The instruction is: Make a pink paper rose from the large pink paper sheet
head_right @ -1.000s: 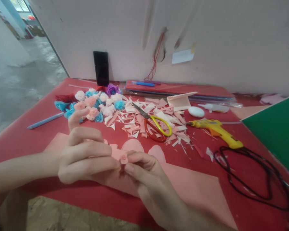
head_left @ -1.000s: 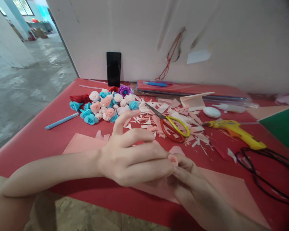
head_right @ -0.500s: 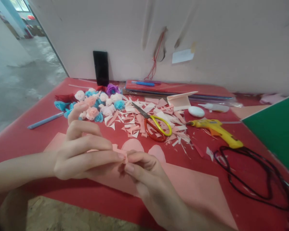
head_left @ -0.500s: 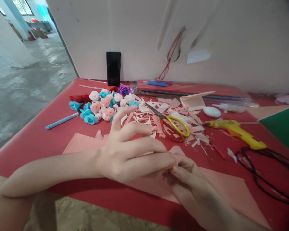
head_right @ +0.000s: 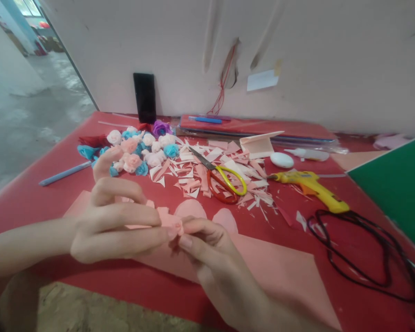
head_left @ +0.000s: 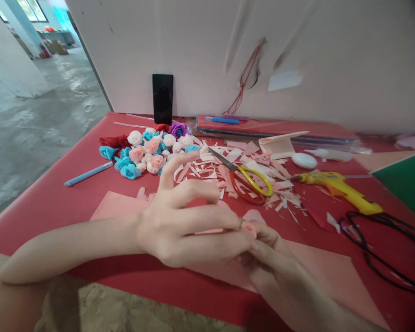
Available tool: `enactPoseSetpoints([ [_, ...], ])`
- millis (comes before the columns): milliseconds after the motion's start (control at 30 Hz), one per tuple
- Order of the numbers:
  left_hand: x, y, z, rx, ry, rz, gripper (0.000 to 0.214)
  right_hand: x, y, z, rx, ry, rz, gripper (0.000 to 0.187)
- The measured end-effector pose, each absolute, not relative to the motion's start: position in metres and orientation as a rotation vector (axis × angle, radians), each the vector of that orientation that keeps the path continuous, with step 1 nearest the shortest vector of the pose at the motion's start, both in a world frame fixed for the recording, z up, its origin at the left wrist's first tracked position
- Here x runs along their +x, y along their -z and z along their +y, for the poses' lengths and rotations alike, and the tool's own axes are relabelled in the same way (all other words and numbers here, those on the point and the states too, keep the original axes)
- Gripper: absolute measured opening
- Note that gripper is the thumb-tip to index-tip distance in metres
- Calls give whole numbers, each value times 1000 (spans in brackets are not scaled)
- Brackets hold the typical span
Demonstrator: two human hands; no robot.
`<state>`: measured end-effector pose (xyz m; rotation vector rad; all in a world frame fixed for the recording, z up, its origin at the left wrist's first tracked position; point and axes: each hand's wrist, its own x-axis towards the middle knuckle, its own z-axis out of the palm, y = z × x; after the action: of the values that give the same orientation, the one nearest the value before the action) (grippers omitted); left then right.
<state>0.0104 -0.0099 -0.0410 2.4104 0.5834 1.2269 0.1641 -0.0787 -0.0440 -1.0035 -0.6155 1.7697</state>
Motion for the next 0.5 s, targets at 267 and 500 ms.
enactPoseSetpoints([
  [267, 4, 17, -8, 2899, -1724, 353, 11, 165, 44, -78, -951, -1731, -691, 8],
  [500, 3, 14, -11, 2904, -1569, 465, 4, 165, 46, -77, -926, -1723, -734, 6],
])
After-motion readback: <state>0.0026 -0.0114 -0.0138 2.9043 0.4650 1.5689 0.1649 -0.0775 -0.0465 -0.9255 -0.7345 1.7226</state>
